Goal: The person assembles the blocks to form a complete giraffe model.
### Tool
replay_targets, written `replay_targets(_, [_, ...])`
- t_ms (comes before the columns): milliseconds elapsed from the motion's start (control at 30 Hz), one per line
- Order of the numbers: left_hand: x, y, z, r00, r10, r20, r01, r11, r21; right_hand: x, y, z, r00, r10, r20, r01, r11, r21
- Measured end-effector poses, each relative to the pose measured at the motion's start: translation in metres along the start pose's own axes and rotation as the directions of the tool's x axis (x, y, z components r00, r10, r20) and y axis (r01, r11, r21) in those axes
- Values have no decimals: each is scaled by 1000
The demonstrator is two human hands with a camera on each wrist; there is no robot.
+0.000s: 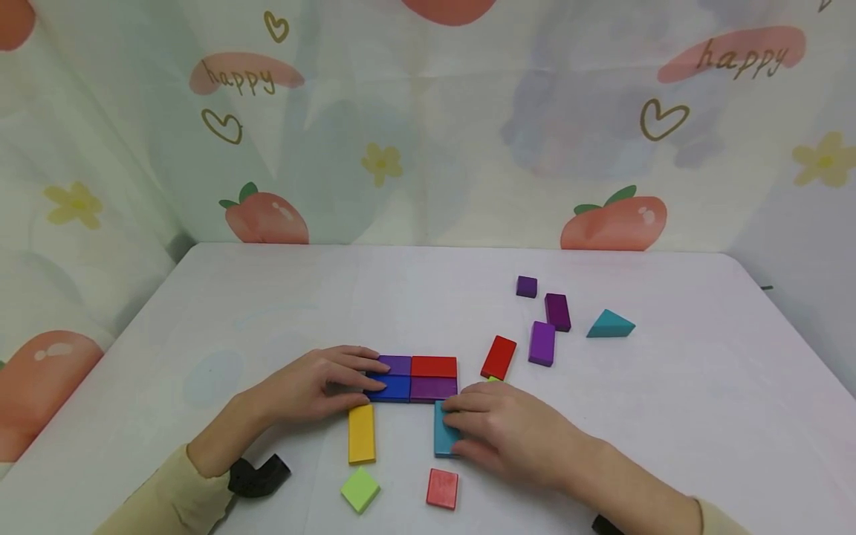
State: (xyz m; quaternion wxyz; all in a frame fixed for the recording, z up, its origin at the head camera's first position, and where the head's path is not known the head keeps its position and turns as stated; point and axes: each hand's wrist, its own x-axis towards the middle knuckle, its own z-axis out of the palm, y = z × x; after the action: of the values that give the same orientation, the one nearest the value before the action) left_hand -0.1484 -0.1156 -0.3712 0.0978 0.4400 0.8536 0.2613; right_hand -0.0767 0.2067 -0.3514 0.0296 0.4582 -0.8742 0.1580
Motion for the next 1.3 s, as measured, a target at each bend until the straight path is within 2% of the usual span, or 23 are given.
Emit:
replay_targets(100, [-1,0,0,1000,-2,0,2,1000,7,5,4,-3,998,55,7,-55,998,1])
replay_targets(200, [-3,1,0,1000,1,-30,-1,1000,22,12,8,-4,991,120,50,-121,992,19])
replay_targets(300, [-8,5,1,995,16,-103,-11,999,48,18,12,-4,982,158,103,-163,986,38])
replay_targets(433, [-19,16,5,976,34,-213,-14,995,95,21,15,-2,972,180,149,-190,981,50])
replay_targets(500, [-26,22,9,969,38,-245,-11,994,110,21,15,-2,968,188,166,-198,979,50])
replay_targets(567, [-33,27,12,967,41,-252,-11,993,118,21,15,-1,966,190,177,-202,978,49])
replay_targets(633, [-40,31,14,969,49,-240,-19,992,127,22,15,-1,965,189,182,-200,979,47])
replay_targets(800, [-48,39,17,983,76,-169,-46,984,172,23,16,-1,966,178,188,-188,982,34])
replay_targets(933, [-48,43,17,990,83,-113,-62,981,184,23,16,-2,967,170,188,-178,984,26])
replay_targets(1100, [-46,44,16,998,58,-39,-52,987,153,24,16,-2,967,169,189,-176,984,20])
replay_targets(1300, [-44,42,15,998,58,23,-61,987,151,25,16,-2,967,168,189,-175,984,22])
